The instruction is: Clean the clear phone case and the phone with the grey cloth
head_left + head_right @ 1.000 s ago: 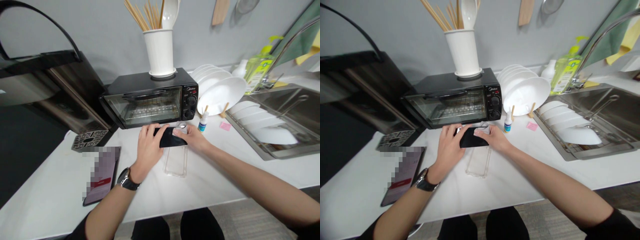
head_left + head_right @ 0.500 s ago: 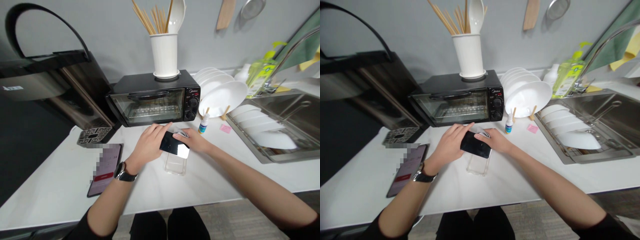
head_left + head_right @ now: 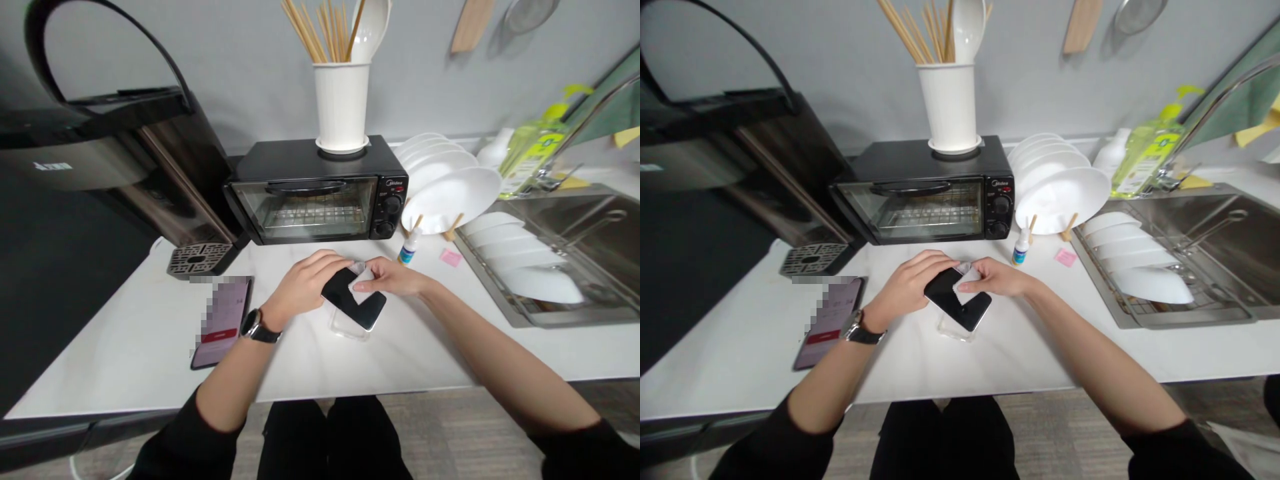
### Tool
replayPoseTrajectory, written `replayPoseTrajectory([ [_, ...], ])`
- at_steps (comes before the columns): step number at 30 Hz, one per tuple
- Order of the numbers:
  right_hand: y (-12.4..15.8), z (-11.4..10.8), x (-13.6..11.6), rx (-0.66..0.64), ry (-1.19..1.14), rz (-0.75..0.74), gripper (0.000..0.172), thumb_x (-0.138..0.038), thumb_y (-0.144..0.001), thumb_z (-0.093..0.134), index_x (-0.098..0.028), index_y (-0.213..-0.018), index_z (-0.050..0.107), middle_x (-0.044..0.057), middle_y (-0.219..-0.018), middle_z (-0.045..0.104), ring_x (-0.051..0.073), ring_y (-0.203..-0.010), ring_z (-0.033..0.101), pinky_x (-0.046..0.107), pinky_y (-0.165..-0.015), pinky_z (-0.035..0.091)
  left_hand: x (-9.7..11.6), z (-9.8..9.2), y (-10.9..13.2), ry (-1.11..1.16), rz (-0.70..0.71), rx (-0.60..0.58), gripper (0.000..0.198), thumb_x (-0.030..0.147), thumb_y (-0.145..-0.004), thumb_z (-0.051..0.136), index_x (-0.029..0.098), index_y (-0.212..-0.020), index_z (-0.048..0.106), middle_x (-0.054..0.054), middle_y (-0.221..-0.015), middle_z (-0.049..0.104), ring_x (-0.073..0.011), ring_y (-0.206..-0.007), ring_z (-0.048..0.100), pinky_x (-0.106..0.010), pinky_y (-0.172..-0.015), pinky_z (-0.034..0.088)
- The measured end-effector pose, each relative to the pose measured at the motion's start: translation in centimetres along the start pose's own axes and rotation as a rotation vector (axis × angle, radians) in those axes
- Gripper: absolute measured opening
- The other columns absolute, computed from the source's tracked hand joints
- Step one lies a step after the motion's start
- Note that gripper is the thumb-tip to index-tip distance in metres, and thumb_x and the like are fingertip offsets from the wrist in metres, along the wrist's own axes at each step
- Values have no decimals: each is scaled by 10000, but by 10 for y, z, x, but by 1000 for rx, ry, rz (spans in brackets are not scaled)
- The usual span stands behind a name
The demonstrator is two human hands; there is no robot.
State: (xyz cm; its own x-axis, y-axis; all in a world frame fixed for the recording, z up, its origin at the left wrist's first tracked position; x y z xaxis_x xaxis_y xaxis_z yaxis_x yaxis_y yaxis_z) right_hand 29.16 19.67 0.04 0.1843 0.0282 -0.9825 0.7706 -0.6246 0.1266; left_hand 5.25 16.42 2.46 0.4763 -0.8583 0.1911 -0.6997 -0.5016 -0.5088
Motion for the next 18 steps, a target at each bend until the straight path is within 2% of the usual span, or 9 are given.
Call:
replayPoseTrajectory([
  [2, -3, 5, 2, 130, 126, 6, 554, -668, -861, 723, -189, -657, 535, -69, -572, 410, 91, -545, 359, 250, -510, 297, 0, 2, 0, -13, 2, -8, 647, -52, -868, 515, 202, -1463, 517, -92, -1304, 682, -260, -1271, 584, -452, -1074, 562],
  [4, -4, 8, 1, 181, 165, -9, 602, -694, -900, 660, -202, -612, 466, -77, -547, 338, 84, -530, 306, 250, -488, 262, 0, 3, 0, -32, -5, -17, 662, -60, -859, 508, 193, -1471, 506, -95, -1296, 681, -260, -1261, 583, -446, -1066, 566],
  [7, -3, 10, -3, 25, -15, -44, 504, -654, -841, 755, -181, -808, 583, -62, -658, 502, 99, -597, 445, 238, -548, 382, -2, 2, 0, -54, -7, -5, 642, -40, -869, 516, 195, -1467, 503, -101, -1278, 684, -261, -1245, 592, -452, -1058, 570],
  [9, -3, 11, -3, -52, -90, -19, 522, -612, -753, 851, -170, -906, 620, -45, -740, 582, 117, -654, 522, 252, -606, 443, -2, 1, 0, -65, -2, -3, 633, -30, -868, 522, 193, -1460, 506, -106, -1278, 687, -263, -1243, 597, -456, -1057, 569],
  [11, -4, 12, 0, -1, -28, 10, 514, -634, -770, 826, -167, -808, 615, -49, -693, 556, 113, -630, 501, 251, -593, 417, -2, 0, 0, -70, -17, -19, 661, -45, -839, 518, 183, -1459, 502, -114, -1298, 681, -265, -1250, 597, -451, -1057, 568],
  [13, -5, 12, 1, 116, 69, 9, 560, -692, -869, 695, -177, -690, 569, -58, -616, 479, 104, -590, 434, 255, -565, 360, -3, -2, 1, -69, -46, -29, 730, -75, -788, 498, 182, -1471, 490, -116, -1326, 671, -264, -1262, 595, -445, -1058, 566],
  [15, -4, 11, 0, 167, 75, -20, 593, -719, -924, 601, -183, -674, 560, -57, -601, 462, 107, -589, 413, 263, -568, 351, -3, -3, 2, -64, -65, -30, 796, -92, -743, 484, 198, -1484, 480, -110, -1343, 665, -262, -1267, 598, -443, -1053, 566],
  [18, 0, 9, -6, -13, -78, -29, 479, -638, -861, 749, -167, -863, 656, -31, -750, 607, 126, -685, 528, 272, -658, 449, -5, -5, 2, -63, -74, -18, 798, -84, -751, 494, 224, -1487, 483, -100, -1341, 666, -258, -1268, 606, -441, -1050, 567],
])
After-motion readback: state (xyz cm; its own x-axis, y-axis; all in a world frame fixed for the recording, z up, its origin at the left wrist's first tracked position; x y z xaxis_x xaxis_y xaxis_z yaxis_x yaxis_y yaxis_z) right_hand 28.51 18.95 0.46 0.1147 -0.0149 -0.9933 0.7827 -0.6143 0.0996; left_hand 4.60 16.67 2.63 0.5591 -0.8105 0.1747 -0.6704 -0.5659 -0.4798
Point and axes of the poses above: each hand's wrist, its own y-axis away from the middle knuckle, its own z-axis out of the palm, x = y × z, the point moved 1 cm from there along -y, towards the middle knuckle
